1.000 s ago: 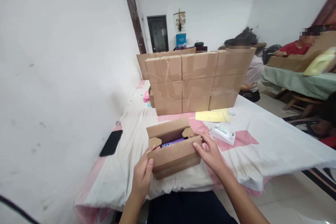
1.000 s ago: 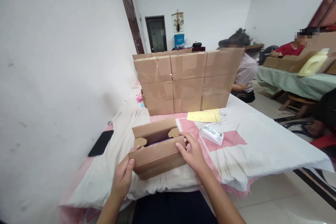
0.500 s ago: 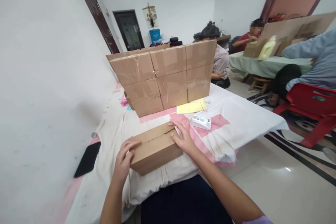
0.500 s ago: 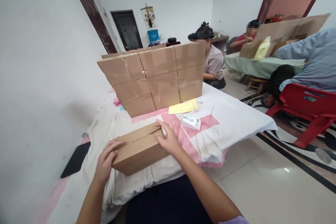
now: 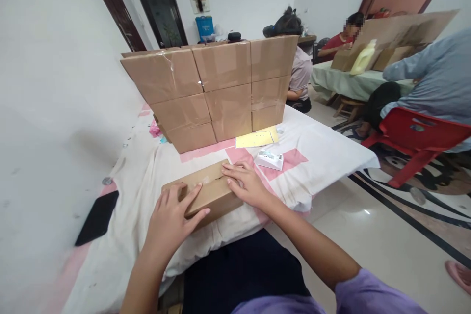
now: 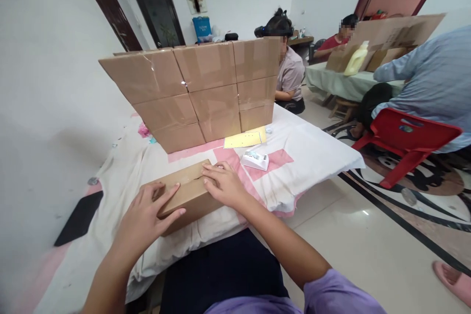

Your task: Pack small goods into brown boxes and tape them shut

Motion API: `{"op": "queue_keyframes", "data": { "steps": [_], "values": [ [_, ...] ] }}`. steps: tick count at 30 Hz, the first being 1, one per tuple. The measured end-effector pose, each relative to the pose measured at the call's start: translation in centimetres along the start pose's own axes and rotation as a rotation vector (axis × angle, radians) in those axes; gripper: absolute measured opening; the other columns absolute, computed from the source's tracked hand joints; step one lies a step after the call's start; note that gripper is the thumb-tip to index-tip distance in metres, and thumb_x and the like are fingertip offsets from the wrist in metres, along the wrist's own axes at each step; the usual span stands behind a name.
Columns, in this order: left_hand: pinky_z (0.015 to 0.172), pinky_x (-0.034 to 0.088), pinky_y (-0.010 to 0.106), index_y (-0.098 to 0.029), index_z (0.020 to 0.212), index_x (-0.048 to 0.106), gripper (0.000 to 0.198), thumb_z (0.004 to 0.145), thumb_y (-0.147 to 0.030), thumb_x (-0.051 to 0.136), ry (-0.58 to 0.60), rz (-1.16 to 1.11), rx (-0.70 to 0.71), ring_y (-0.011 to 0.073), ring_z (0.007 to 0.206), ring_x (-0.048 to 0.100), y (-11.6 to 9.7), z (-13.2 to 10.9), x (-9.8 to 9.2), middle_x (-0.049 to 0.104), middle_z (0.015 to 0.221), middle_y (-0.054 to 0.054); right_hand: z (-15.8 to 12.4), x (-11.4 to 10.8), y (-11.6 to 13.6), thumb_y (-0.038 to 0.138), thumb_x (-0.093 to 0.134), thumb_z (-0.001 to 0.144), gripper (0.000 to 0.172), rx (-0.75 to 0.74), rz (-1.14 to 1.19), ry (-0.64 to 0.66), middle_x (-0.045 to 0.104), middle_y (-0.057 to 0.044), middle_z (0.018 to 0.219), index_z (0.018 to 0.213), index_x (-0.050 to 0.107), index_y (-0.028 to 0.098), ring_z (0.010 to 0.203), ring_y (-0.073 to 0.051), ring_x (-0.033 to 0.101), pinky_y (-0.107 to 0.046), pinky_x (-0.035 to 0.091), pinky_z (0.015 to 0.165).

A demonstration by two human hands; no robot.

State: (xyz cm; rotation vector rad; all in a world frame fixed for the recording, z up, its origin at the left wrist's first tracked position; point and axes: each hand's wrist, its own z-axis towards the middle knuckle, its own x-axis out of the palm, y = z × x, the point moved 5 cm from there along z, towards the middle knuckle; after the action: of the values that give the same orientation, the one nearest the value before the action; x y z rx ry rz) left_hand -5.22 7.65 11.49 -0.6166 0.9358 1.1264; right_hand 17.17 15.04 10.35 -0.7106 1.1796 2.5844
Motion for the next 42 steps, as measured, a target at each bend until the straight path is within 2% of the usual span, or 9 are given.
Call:
{"op": "queue_keyframes", "data": {
  "steps": [2, 5, 8, 11, 17, 22, 30, 37, 42],
  "values": [
    [0.097, 0.052, 0.050, -0.029, 0.141, 0.060, 0.061, 0.090, -0.063, 0.056, -0.020, 0.001, 0.013, 0.0331, 0.114, 0.057, 0.2, -0.1, -0.1, 0.054, 0.126, 0.015, 0.1, -2.1, -2.5, 0.027, 0.054, 0.094, 0.036, 0.177, -0.029, -0.041, 0.066, -0.004, 0.141, 0.124, 0.074, 0.027, 0.129, -0.025, 0.057, -0.045, 0.043, 0.110],
    [0.092, 0.054, 0.048, -0.029, 0.140, 0.060, 0.060, 0.091, -0.063, 0.056, -0.045, 0.018, 0.024, 0.0321, 0.110, 0.059, 0.2, -0.1, -0.2, 0.055, 0.125, 0.015, 0.1, -7.5, -7.7, 0.024, 0.043, 0.097, 0.041, 0.477, -0.169, -0.143, 0.067, -0.012, 0.137, 0.124, 0.073, 0.018, 0.127, -0.025, 0.059, -0.039, 0.047, 0.104],
    [0.090, 0.055, 0.047, -0.030, 0.140, 0.060, 0.060, 0.091, -0.063, 0.054, -0.057, 0.044, 0.019, 0.0319, 0.110, 0.059, 0.1, -0.1, -0.2, 0.056, 0.125, 0.014, 0.8, -11.9, -12.1, 0.022, 0.049, 0.091, 0.032, 0.637, -0.232, -0.056, 0.074, -0.015, 0.118, 0.105, 0.077, 0.012, 0.110, -0.026, 0.067, -0.034, 0.049, 0.095],
    [0.090, 0.054, 0.045, -0.031, 0.139, 0.061, 0.059, 0.091, -0.064, 0.054, -0.048, 0.062, 0.001, 0.0316, 0.111, 0.059, 0.0, -0.1, -0.2, 0.056, 0.126, 0.014, 2.2, -13.8, -14.7, 0.021, 0.056, 0.088, 0.023, 0.735, -0.280, 0.103, 0.076, -0.011, 0.103, 0.093, 0.076, 0.012, 0.097, -0.022, 0.068, -0.027, 0.049, 0.084],
    [0.091, 0.054, 0.047, -0.030, 0.138, 0.061, 0.058, 0.091, -0.063, 0.055, -0.069, 0.110, -0.011, 0.0324, 0.108, 0.060, -0.5, -0.5, -0.4, 0.057, 0.125, 0.014, 4.4, -13.7, -16.3, 0.021, 0.069, 0.076, 0.016, 0.919, -0.387, 0.448, 0.065, -0.009, 0.065, 0.064, 0.066, 0.012, 0.065, -0.020, 0.060, -0.028, 0.042, 0.060],
    [0.093, 0.053, 0.047, -0.028, 0.137, 0.063, 0.059, 0.090, -0.063, 0.056, -0.107, 0.125, 0.010, 0.0322, 0.107, 0.061, -0.6, -0.6, -0.6, 0.057, 0.123, 0.015, 4.5, -13.8, -16.3, 0.026, 0.064, 0.082, 0.014, 0.959, -0.355, 0.572, 0.066, -0.009, 0.077, 0.075, 0.067, 0.014, 0.060, -0.015, 0.055, -0.026, 0.039, 0.055],
    [0.093, 0.052, 0.047, -0.028, 0.134, 0.064, 0.057, 0.090, -0.064, 0.056, -0.125, 0.115, -0.006, 0.0328, 0.107, 0.061, -0.6, -0.5, -0.4, 0.058, 0.125, 0.014, 3.5, -12.6, -16.0, 0.023, 0.066, 0.082, 0.012, 1.074, -0.210, 0.606, 0.068, -0.009, 0.078, 0.086, 0.064, 0.012, 0.056, -0.016, 0.062, -0.026, 0.049, 0.052],
    [0.094, 0.052, 0.050, -0.027, 0.133, 0.065, 0.058, 0.090, -0.064, 0.056, -0.126, 0.095, -0.022, 0.0342, 0.107, 0.060, -0.5, -0.6, -0.4, 0.058, 0.125, 0.015, 2.7, -12.5, -15.2, 0.025, 0.059, 0.090, 0.020, 1.118, -0.051, 0.502, 0.071, -0.011, 0.081, 0.103, 0.059, 0.010, 0.054, -0.020, 0.070, -0.030, 0.057, 0.053],
    [0.095, 0.051, 0.050, -0.029, 0.135, 0.064, 0.058, 0.089, -0.064, 0.058, -0.116, 0.088, -0.053, 0.0337, 0.107, 0.060, -0.4, -0.7, -0.2, 0.058, 0.126, 0.015, 1.6, -13.0, -15.6, 0.029, 0.058, 0.095, 0.022, 1.154, -0.012, 0.467, 0.072, -0.012, 0.070, 0.104, 0.058, 0.010, 0.056, -0.022, 0.072, -0.029, 0.057, 0.053]
  ]
}}
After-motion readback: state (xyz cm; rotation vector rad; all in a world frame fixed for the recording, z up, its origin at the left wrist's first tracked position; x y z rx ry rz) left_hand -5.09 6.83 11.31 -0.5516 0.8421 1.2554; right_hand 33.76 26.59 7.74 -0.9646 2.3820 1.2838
